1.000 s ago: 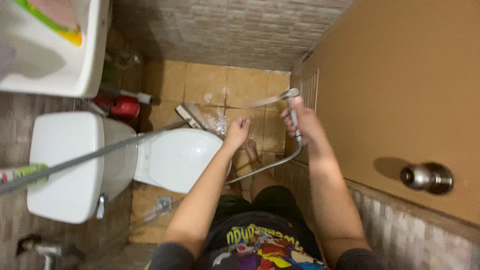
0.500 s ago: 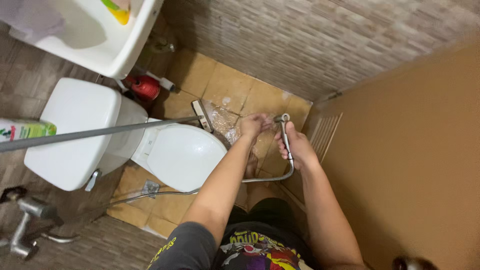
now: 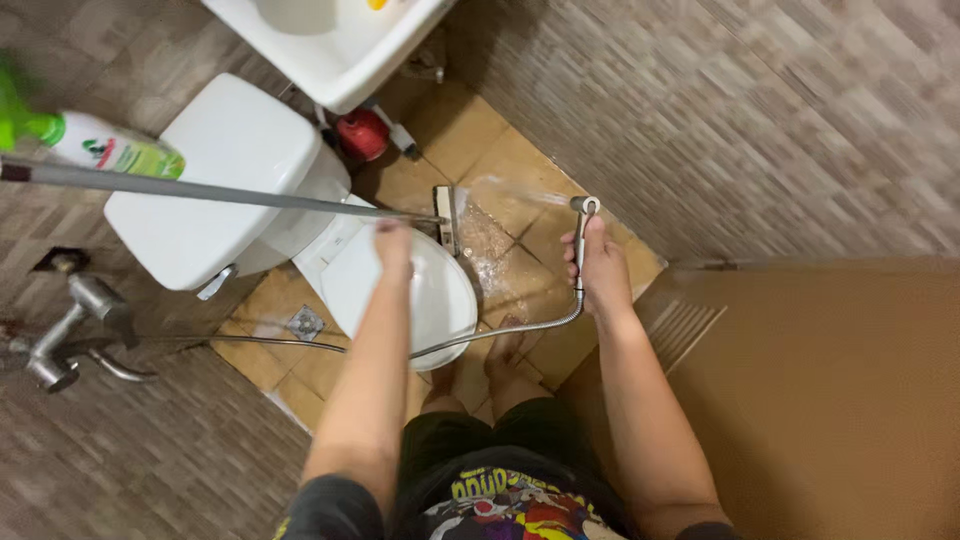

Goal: The person empties a small trash bin by transferring its contents into a plastic bag, replaces the liner with a new one, and then uses a spray bottle and a brush tool with a long handle to scrub the floor around the toilet and sink while rinsing with a water sprayer.

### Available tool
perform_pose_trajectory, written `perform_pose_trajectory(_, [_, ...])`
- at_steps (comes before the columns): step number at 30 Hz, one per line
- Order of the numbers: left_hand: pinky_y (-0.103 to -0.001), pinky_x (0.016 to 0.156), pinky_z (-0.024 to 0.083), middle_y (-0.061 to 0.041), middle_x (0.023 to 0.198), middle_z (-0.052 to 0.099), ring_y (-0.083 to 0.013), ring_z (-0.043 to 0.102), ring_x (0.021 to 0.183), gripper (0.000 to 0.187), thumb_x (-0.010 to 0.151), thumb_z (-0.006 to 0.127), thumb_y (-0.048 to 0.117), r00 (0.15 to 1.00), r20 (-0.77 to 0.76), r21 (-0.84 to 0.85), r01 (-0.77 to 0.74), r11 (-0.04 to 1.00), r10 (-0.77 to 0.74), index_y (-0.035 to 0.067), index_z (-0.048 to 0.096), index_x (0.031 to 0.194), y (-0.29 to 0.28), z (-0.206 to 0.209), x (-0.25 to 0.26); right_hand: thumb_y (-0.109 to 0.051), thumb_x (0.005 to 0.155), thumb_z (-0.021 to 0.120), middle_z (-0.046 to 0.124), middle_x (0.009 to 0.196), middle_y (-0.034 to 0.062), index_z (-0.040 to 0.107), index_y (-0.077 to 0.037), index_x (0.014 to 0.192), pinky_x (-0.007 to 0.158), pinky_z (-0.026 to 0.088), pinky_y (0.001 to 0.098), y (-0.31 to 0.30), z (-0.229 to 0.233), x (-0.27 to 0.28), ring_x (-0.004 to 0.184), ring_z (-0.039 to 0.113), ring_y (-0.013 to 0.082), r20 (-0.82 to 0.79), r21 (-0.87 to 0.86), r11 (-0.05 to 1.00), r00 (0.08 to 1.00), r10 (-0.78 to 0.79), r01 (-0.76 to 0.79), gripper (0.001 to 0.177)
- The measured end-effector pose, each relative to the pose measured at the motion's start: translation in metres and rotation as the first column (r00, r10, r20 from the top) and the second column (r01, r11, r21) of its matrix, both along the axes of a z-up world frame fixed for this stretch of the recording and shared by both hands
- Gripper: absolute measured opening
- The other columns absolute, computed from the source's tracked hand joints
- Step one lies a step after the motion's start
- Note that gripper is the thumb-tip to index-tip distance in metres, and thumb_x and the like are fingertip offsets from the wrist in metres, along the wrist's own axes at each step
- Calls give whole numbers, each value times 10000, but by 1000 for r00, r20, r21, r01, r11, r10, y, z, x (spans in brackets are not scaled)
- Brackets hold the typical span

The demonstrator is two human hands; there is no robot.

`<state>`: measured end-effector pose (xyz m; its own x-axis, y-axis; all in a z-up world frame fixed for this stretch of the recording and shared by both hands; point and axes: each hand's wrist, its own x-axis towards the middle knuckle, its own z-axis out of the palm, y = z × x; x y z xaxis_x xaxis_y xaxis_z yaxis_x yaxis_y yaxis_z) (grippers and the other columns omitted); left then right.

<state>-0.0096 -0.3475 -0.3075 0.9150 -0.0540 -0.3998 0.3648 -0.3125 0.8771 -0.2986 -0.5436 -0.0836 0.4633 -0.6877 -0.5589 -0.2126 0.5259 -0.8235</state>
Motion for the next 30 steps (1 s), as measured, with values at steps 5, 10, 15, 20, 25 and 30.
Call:
perform_pose_trajectory(5, [-380, 1056, 442, -231, 1407, 459, -327, 535, 1258, 953, 706, 929, 92, 865, 112, 70, -498, 864, 490, -74, 314, 1415, 68, 37, 99, -579, 1044, 427, 554, 700, 4, 658, -33, 952, 438, 394, 258, 3, 2, 22, 502, 476, 89, 5, 16, 998, 998, 55, -56, 600])
perform_pose_trajectory(10, [-449, 1063, 499, -251, 1351, 487, -374, 638, 1230, 939, 707, 792, 37, 868, -112, -475, -475, 741, 485, 66, 199, 1434, 105, 73, 160, -581, 1033, 432, 548, 694, 12, 641, -31, 946, 429, 392, 264, 13, 1, 22, 491, 478, 99, 34, 40, 998, 998, 54, -55, 594])
perform_pose_trajectory(15, [-403, 701, 382, -33, 1154, 615, -166, 567, 922, 507, 884, 684, 426, 965, -99, -167, -255, 952, 241, 106, 566, 1260, 116, 102, 159, -581, 1042, 425, 550, 709, 9, 639, -31, 967, 435, 393, 257, 21, 1, 2, 510, 483, 92, 37, 95, 995, 999, 24, -28, 595])
perform_pose_trajectory(20, [-337, 606, 440, 10, 650, 613, -131, 542, 620, 567, 935, 636, 603, 974, 146, -163, -147, 976, 171, 80, 629, 716, 34, 121, 91, -582, 1043, 421, 554, 669, 9, 657, -40, 922, 427, 425, 273, 19, -12, -41, 483, 489, 98, -149, 61, 996, 987, -62, 72, 603])
perform_pose_trajectory(25, [-326, 546, 333, 18, 638, 426, -114, 370, 609, 588, 1036, 634, 465, 943, 298, -224, -80, 971, 147, 72, 431, 648, -33, 190, -7, -558, 1068, 430, 557, 632, -1, 659, -57, 872, 415, 393, 280, 7, -25, -109, 458, 469, 109, -217, -4, 952, 929, -299, 306, 585])
perform_pose_trajectory(30, [-331, 542, 320, 39, 634, 435, -100, 361, 610, 520, 1031, 611, 403, 980, 198, -288, 94, 953, -37, 88, 474, 641, -45, 244, -66, -557, 1071, 362, 563, 613, -2, 660, -42, 880, 408, 445, 284, -2, -19, -164, 454, 488, 102, -372, -304, 874, 797, -476, 380, 625])
